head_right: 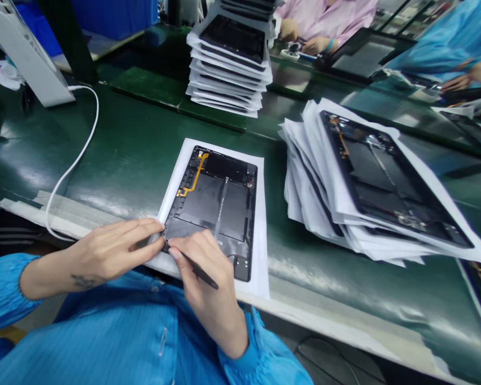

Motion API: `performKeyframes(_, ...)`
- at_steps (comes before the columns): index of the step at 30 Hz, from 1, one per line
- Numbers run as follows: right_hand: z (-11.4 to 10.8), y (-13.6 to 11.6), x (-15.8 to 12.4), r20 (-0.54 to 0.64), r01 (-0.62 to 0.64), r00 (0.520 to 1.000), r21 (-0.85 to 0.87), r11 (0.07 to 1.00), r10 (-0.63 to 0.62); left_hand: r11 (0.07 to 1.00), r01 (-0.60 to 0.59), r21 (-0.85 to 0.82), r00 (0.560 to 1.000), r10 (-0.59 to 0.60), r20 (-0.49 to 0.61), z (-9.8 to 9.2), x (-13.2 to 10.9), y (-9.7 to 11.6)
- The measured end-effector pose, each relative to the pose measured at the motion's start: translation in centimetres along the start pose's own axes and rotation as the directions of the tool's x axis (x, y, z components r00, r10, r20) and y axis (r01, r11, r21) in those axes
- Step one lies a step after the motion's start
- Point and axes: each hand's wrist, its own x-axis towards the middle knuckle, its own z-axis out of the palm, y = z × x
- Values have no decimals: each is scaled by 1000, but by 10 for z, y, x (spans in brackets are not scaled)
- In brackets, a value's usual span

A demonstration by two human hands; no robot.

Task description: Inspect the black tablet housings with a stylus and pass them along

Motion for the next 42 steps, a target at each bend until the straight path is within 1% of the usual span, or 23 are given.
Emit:
performKeyframes(4,2,1,0,75,0,997,14,1000,-1,999,6,-35,1000,-5,17,1,1,-3)
performKeyframes(7,0,2,-1,82,-10,997,14,1000,9,999,-7,-32,1000,7,11,1,1,-3)
performKeyframes(9,-6,3,-5,46,-23,999,-10,1000,23,1000,-10,-21,1000,10,-3,2,1,-2)
performKeyframes(14,-24,5,-22,-62,-103,993,-92,990,98,1000,2,-19,999,-3,-49,3,2,1)
performKeyframes(16,-25,3,-29,-84,-110,991,-108,988,102,999,1,-38,998,-3,-64,4,2,1)
performKeyframes(19,-22,1,-35,-127,-114,987,-133,985,97,999,7,-40,999,-9,-52,3,1,1)
performKeyframes(23,-18,-1,-35,-146,-53,989,-180,982,27,999,20,-26,999,-21,-50,4,3,3)
performKeyframes(26,-17,0,-35,-159,-21,987,-228,973,-16,998,14,-67,993,-21,-112,8,10,7)
performKeyframes(29,-15,1,-39,-125,24,990,-283,959,-61,991,-13,-134,990,-7,-144,14,18,14)
performKeyframes(32,-12,2,-44,-55,87,992,-357,930,-114,988,-16,-151,995,0,-100,20,23,19)
performKeyframes(35,-11,4,-48,18,180,982,-420,890,-190,988,-6,-154,998,-5,-68,23,24,20)
performKeyframes(37,-11,5,-50,51,217,975,-437,873,-217,984,8,-176,998,-19,-61,23,23,19)
performKeyframes(39,-11,7,-51,64,219,975,-437,873,-213,977,22,-210,998,-32,-46,23,22,19)
performKeyframes(42,-12,8,-52,43,193,980,-411,891,-192,971,39,-237,999,-47,-26,23,22,19)
